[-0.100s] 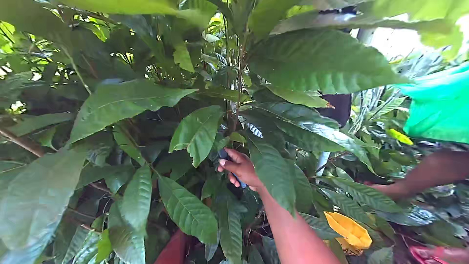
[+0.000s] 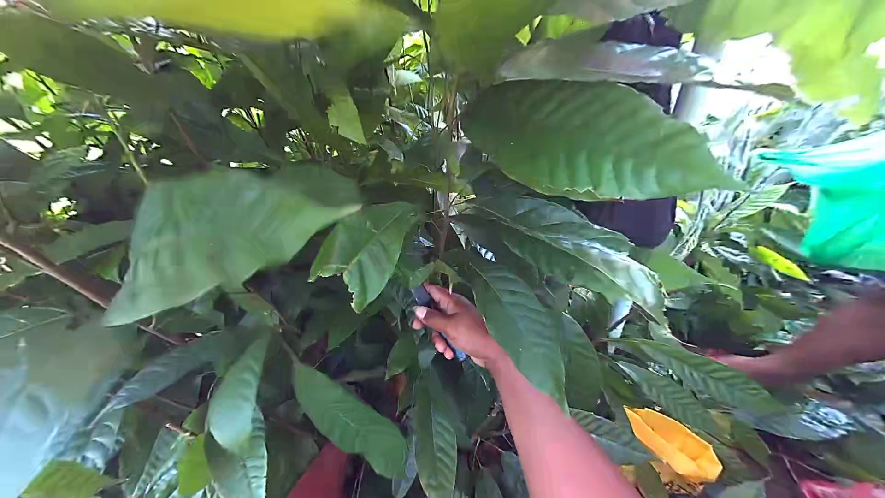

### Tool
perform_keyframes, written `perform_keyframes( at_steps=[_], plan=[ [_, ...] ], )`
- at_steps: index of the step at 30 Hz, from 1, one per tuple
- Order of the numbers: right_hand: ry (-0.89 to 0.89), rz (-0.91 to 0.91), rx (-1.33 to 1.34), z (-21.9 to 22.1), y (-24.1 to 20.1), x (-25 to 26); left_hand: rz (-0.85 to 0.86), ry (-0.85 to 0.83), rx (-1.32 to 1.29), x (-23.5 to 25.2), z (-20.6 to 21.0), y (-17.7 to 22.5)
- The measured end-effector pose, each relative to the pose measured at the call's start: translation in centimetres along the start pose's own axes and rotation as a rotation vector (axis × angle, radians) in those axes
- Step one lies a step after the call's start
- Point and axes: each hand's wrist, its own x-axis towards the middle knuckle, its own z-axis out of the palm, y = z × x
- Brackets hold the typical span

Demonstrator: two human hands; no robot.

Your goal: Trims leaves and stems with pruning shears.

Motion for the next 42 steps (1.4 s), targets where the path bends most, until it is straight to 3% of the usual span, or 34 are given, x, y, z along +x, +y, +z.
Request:
perform_keyframes(
  at_steps=[1,2,4,5,7,10,12,13,15,18,22,25,26,27,28,32,35,39,42],
  plan=[
    [0.004,-0.039,0.033,0.1,0.7,0.5,0.212,0.447,0.03,2.1,4.1,-1.9],
    [0.002,-0.079,0.076,0.1,1.8,1.3,0.355,0.623,0.111,3.1,5.3,-2.8],
    [0.013,-0.085,0.121,0.0,3.9,2.5,0.305,-0.034,0.385,-0.1,-1.4,-0.4],
    [0.044,-0.065,0.122,0.1,4.8,3.0,0.298,-0.221,0.334,-0.5,-3.9,0.0],
    [0.061,-0.068,0.103,0.4,4.8,3.0,0.421,-0.218,-0.117,-2.3,-7.5,-0.1],
    [0.018,-0.092,0.1,1.2,2.7,1.9,0.911,0.019,-0.897,-1.3,-11.3,-2.8],
    [0.059,-0.04,0.049,2.4,1.3,0.9,1.104,0.115,-1.146,0.0,-12.9,-3.9],
    [0.063,-0.003,0.001,2.9,0.9,0.6,1.109,0.197,-1.173,0.1,-13.0,-4.0],
    [0.023,-0.023,-0.114,3.5,2.6,1.2,0.948,0.412,-1.018,-0.2,-12.5,-3.4],
    [-0.02,-0.049,-0.351,4.3,5.4,1.6,0.647,0.426,-0.544,-0.1,-12.1,-1.6],
    [-0.115,-0.057,-0.589,6.2,2.6,-1.0,0.619,0.585,-0.472,5.7,-11.5,-2.2],
    [-0.136,-0.144,-0.693,7.4,6.4,0.9,0.821,0.941,-0.482,8.3,-12.5,-4.3],
    [-0.149,-0.144,-0.747,7.8,7.3,1.4,0.603,0.753,-0.37,3.7,-14.6,-3.2],
    [-0.167,-0.137,-0.797,8.4,7.3,1.4,0.471,0.673,-0.358,0.9,-15.9,-2.1],
    [-0.194,-0.117,-0.849,9.0,6.5,1.2,0.446,0.676,-0.451,-0.4,-16.0,-1.6],
    [-0.35,0.003,-0.984,11.9,0.9,-0.4,0.671,0.529,-0.95,-0.4,-15.7,-3.8],
    [-0.366,-0.004,-1.003,13.6,1.0,0.0,0.734,0.536,-0.926,-0.1,-15.8,-5.2],
    [-0.254,-0.105,-1.035,15.3,1.8,1.1,0.802,0.525,-0.847,-0.3,-15.6,-5.5],
    [-0.275,0.022,-1.169,15.6,2.0,2.0,0.831,0.494,-0.863,-0.3,-15.7,-5.4]
  ],
)
